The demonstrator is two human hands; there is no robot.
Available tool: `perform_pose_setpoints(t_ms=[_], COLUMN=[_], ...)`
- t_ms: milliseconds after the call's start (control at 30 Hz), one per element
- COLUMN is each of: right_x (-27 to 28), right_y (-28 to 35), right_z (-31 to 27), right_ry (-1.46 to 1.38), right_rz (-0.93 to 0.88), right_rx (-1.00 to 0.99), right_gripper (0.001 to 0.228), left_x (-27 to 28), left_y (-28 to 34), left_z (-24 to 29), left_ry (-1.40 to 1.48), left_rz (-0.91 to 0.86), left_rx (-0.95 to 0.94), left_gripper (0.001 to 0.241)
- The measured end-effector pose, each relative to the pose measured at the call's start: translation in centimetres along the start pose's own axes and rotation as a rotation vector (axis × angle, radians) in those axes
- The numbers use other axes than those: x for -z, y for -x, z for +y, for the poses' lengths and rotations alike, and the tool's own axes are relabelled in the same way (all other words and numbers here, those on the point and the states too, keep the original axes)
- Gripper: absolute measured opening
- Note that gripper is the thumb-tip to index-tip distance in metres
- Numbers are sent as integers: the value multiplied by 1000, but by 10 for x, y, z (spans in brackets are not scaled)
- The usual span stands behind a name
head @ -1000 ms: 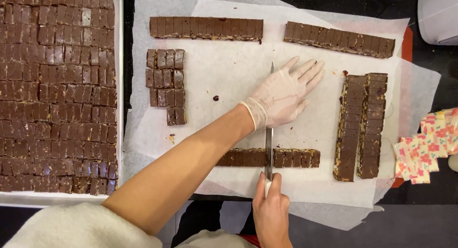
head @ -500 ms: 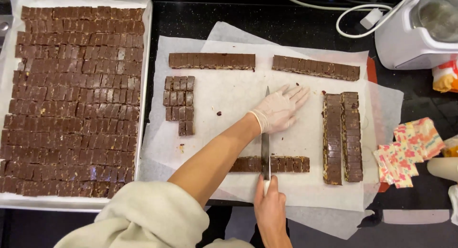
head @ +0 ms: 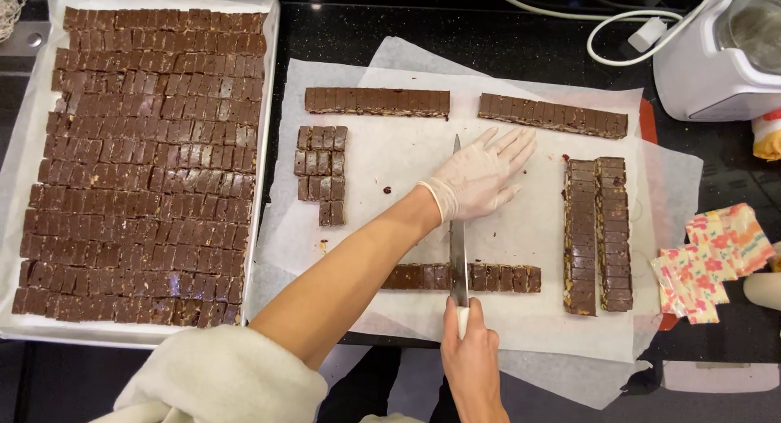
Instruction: Cutting long chocolate-covered pastry bars into smaller rectangular pieces and arranging them on a tray.
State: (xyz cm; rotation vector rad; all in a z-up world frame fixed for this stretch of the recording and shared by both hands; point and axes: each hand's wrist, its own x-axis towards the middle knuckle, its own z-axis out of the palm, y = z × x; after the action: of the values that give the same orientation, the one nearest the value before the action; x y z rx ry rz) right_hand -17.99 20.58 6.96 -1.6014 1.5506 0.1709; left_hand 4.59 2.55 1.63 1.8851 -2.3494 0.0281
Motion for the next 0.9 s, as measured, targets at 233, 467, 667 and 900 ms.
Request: perform_pose_setpoints(t_ms=[233, 467, 667, 900], right_x=[-9, -15, -11, -11], right_y=[1, -6, -4, -4], right_z=[3, 18, 13, 10], right_ry=[54, 96, 85, 94], right_rz=[-5, 7, -5, 0], right_rx=[17, -17, -69, -72], right_gripper=[43, 53, 59, 52], left_x=[-12, -8, -11, -7], left_y=[12, 10, 9, 7], left_z=[-4, 1, 2, 3], left_ry=[11, 27, 37, 28], left_rz=[-40, 6, -11, 19], left_rx=[22, 6, 12, 20], left_gripper=[80, 82, 80, 82])
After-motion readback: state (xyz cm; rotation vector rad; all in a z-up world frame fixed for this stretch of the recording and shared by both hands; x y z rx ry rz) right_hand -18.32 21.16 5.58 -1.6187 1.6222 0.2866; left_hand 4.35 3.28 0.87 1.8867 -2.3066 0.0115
